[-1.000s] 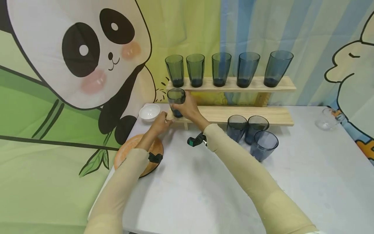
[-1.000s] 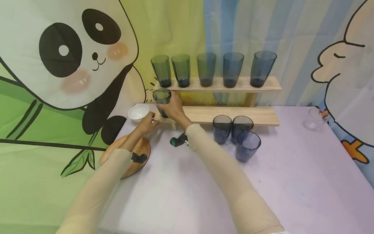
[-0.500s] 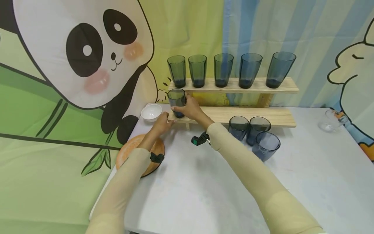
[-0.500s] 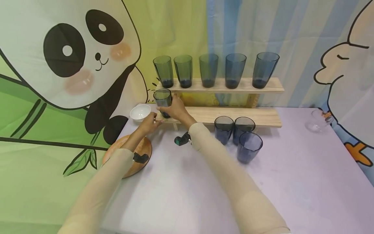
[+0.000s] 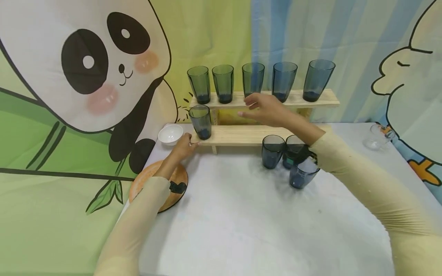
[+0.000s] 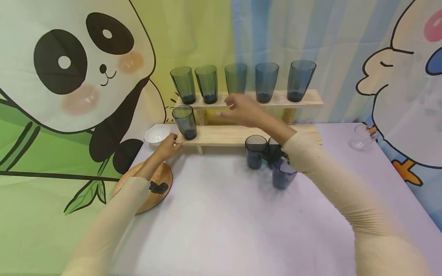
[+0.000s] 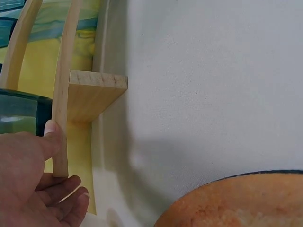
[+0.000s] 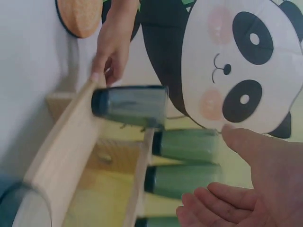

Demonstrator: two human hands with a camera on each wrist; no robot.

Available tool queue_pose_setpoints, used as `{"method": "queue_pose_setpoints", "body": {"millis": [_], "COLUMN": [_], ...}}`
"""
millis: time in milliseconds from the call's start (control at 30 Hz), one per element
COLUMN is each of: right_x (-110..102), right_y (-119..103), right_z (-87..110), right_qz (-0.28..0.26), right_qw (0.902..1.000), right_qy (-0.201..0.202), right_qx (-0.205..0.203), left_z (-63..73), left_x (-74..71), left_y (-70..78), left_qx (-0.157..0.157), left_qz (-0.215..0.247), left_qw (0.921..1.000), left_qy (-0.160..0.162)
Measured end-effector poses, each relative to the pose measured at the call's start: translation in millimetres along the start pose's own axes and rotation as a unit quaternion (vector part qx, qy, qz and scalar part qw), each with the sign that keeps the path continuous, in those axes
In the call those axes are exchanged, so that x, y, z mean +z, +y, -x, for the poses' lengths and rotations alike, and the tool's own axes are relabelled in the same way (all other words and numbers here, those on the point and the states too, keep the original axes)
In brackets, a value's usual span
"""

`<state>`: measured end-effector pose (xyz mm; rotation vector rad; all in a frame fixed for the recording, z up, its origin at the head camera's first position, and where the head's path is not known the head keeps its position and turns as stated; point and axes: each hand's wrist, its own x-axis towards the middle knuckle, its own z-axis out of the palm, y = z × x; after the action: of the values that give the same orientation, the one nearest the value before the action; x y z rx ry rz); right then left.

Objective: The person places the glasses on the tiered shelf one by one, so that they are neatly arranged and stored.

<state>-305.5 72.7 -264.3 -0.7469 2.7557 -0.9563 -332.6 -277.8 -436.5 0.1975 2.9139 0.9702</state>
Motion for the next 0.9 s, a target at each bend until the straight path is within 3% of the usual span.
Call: {"method": "queue_pose_setpoints", "body": {"millis": [200, 367, 467, 600, 767, 900], "right_x": [-27, -31, -18, 18, 58, 76], "right_y": [39, 83, 108, 131, 154, 167], "right_z": [70.7, 124.9, 151.7, 175.8, 186.1, 188.7], "right_qz": [-0.009, -0.044, -0.050, -0.057, -0.082, -0.097], "right_qw": [0.9980, 0.9944, 0.9927, 0.9912, 0.9867, 0.9857], "right_qy": [0.055, 0.029, 0.010, -0.004, 0.002, 0.024], "right_qx": [0.031, 0.092, 0.109, 0.119, 0.140, 0.135], "left_z": [2.0, 1.4, 0.8, 0.8, 1.9, 3.2], "left_x": [0.6, 0.2, -1.1, -2.0, -0.1, 0.4], "left_y": [-1.0, 1.6, 4.2, 5.0, 2.4, 2.8], "left_qx": [-0.001, -0.001, 0.001, 0.001, -0.010, -0.014], "left_qz": [0.008, 0.011, 0.014, 0.018, 0.019, 0.021], "left_qw": [1.0000, 0.9999, 0.9999, 0.9998, 0.9998, 0.9997], "left_qy": [0.004, 0.003, 0.004, 0.010, 0.005, 0.000]}}
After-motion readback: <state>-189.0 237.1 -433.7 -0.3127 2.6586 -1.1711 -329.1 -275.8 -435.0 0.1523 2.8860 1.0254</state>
